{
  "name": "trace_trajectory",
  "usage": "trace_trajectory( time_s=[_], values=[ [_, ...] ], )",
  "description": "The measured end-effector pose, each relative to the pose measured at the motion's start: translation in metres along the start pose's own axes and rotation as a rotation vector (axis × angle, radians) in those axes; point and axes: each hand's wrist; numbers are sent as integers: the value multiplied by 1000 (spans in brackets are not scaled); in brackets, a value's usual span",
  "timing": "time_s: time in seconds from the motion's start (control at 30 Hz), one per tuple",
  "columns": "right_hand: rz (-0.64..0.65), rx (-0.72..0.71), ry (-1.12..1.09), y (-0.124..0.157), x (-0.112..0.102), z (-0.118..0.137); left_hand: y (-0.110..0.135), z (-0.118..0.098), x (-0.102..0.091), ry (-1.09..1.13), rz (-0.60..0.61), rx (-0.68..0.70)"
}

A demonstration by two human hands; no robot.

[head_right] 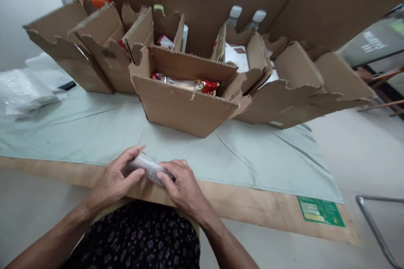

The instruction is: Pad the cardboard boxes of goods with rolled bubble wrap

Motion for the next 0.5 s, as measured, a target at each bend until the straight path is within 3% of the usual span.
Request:
trace_trajectory(
  time_s=[0.13,0.23,0.3,0.37,0.43,0.5],
  values=[
    [-47,4,44,13,-15,7,-11,-16,5,80,159,47],
    [-68,-59,106,16,-36,14,-29,-33,0,44,157,264],
    [-87,-87,94,16,-58,20,-54,-45,-13,-56,8,441],
    [-153,-79,94,14,-85,28,-87,-56,-29,-202,-230,538],
    [-316,-43,144,11,-115,35,-120,-62,-41,-322,-396,541],
    [-557,-7,216,4,-142,42,-141,-61,-47,-347,-408,504]
  ],
)
Point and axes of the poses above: each hand's wrist, its own y-axis away from the middle knuckle, its own x-axis out of the palm, z = x × y, and after that the axes turned 2 degrees about -x, right-handed
